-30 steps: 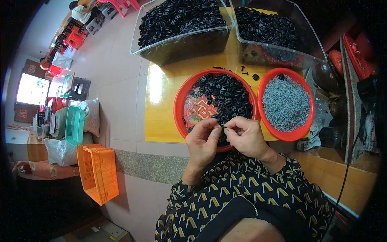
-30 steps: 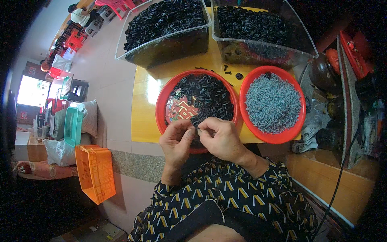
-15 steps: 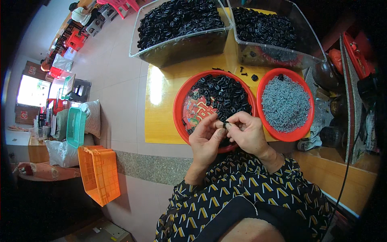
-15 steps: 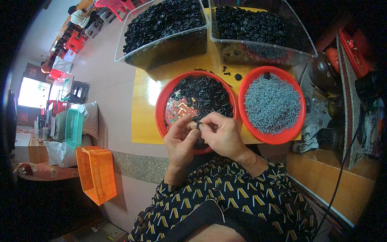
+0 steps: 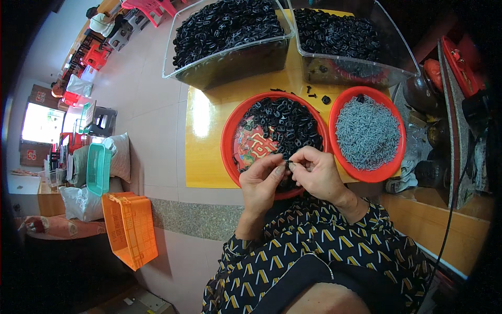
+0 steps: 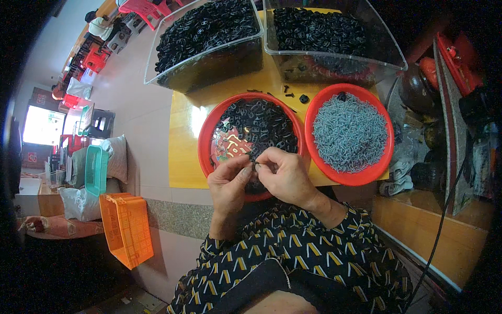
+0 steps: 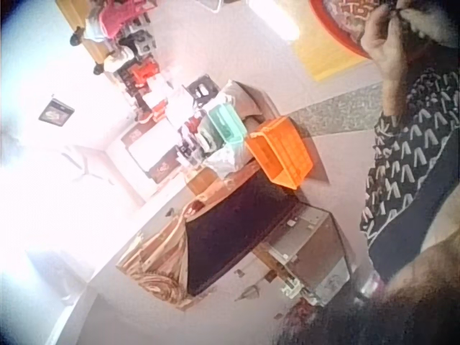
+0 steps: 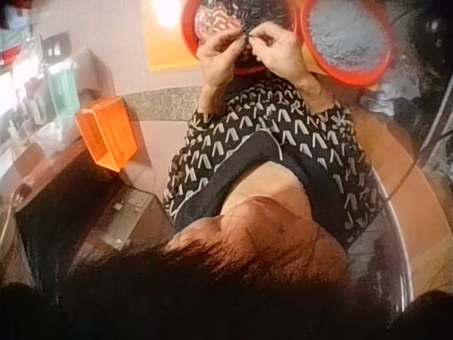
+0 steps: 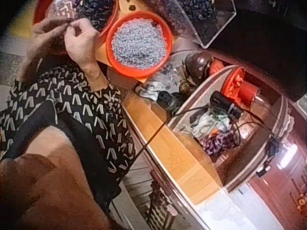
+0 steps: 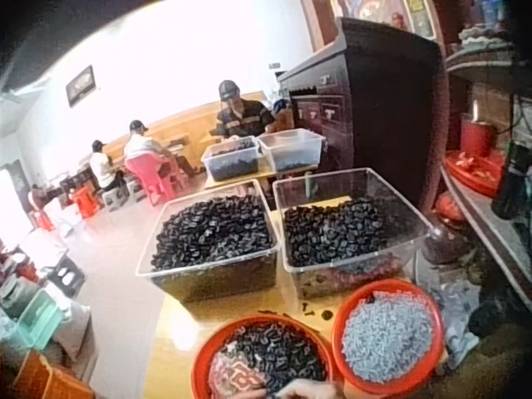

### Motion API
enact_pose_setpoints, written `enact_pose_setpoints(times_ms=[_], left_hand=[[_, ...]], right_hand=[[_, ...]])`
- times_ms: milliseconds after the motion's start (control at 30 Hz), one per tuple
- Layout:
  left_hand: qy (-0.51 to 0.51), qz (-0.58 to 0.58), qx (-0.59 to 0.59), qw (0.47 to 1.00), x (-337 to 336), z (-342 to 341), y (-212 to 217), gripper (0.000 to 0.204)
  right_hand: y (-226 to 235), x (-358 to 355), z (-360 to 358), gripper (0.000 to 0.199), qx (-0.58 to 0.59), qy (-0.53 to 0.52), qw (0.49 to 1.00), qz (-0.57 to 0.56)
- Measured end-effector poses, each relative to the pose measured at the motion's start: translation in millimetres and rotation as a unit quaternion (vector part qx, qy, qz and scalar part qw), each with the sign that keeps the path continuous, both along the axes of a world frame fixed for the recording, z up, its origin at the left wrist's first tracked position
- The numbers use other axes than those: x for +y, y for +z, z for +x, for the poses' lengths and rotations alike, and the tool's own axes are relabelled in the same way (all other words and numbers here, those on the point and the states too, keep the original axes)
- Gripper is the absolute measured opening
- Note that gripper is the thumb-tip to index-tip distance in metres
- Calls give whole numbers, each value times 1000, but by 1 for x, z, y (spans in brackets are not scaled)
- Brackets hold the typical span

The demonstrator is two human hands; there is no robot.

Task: The person sorts and assembles small black plastic components by hand at a low workspace table.

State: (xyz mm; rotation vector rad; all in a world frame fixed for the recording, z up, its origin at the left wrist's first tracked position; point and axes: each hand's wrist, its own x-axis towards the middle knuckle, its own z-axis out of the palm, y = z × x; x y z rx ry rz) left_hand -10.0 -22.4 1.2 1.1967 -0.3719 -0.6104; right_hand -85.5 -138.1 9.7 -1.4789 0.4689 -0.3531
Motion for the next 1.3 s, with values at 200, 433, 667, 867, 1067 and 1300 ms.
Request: enact_pose_setpoints(times_ms=[200, 433, 667, 867, 1067, 1300], left_hand=[[3, 50, 12, 999, 11, 22, 4, 21], [47, 246, -493, 833, 18, 61, 0, 18], [-12, 275, -585, 763, -4, 80, -8, 20], [-103, 379, -644, 656, -21, 80, -6, 21], [-76, 309, -643, 696, -14, 82, -13, 25], [-38, 2, -75, 996, 6, 41, -1, 14]], right_hand=[[6, -11, 0, 2, -6, -44, 999, -5], [9, -19, -2, 4, 4, -39, 999, 24], [6, -18, -6, 4, 30, -24, 999, 28], [4, -15, -9, 3, 25, -17, 999, 37], [6, -10, -9, 2, 26, 3, 999, 34], [3, -2, -4, 4, 0, 50, 999, 19]])
